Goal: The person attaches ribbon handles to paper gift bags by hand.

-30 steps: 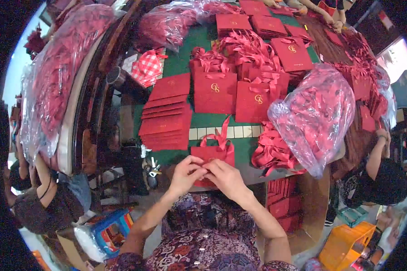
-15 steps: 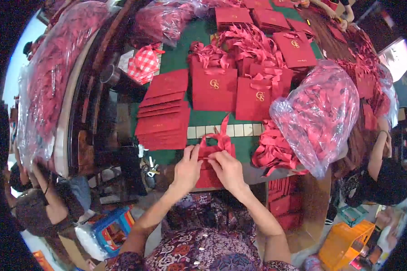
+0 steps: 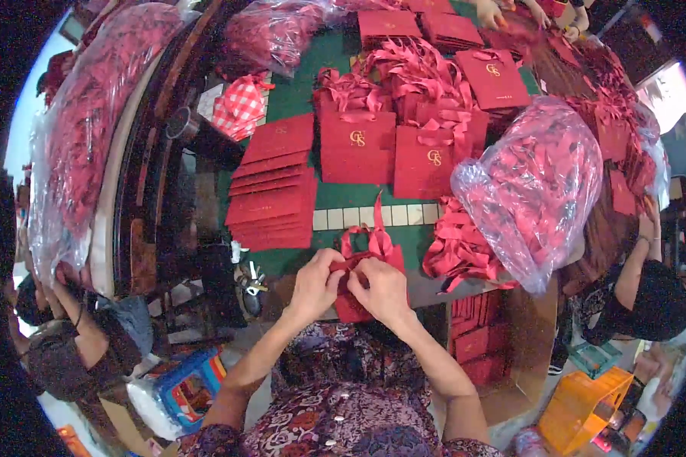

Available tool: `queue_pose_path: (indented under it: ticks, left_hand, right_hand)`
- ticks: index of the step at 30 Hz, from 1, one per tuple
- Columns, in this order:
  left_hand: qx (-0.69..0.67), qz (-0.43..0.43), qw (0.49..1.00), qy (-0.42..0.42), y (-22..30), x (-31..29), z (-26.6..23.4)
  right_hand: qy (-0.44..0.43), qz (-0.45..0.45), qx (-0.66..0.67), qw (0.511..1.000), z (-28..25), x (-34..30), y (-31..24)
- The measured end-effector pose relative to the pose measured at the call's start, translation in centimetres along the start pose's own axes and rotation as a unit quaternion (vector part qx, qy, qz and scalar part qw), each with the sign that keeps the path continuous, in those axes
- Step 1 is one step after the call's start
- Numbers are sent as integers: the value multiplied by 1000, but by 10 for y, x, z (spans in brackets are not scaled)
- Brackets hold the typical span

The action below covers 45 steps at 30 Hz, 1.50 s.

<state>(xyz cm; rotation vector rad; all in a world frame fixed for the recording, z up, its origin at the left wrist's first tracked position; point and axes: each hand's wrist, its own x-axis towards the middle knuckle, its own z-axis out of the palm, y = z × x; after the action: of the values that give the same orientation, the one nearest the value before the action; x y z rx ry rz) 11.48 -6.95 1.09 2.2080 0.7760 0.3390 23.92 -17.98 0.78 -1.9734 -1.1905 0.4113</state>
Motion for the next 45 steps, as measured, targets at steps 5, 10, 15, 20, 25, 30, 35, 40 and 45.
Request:
queue_pose_path:
  ticks: [5, 10, 15, 20, 25, 30, 35, 40, 45]
  left_hand:
    - [-68, -3, 998, -14, -2, -2, 2]
    - [-71, -17, 997, -10, 4, -3, 3]
    - [-101, -11, 995, 5, 6, -3, 5]
    - [-115, -4, 993, 20, 9, 3, 4]
    - [-88, 4, 996, 10, 10, 2, 8]
    - [-130, -7, 991, 16, 4, 6, 8]
    - [-87, -50, 995, -22, 3, 5, 5]
    - [-105, 9, 994, 4, 15, -5, 11]
    - [-137, 73, 988, 20, 20, -12, 13]
  right_hand:
    - [-25, 24, 16, 999, -4, -1, -2]
    - [-35, 19, 9, 999, -5, -2, -1]
    - [-34, 81, 75, 993, 0, -1, -4]
    - [62, -22, -18, 998, 16, -9, -3]
    - [56, -1, -19, 998, 16, -12, -3]
    - [-12, 30, -11, 999, -2, -14, -8]
    - [14, 3, 2, 1000, -35, -5, -27]
    - [-74, -51, -63, 994, -49, 20, -8]
    - [-265, -21, 107, 958, -53, 39, 25]
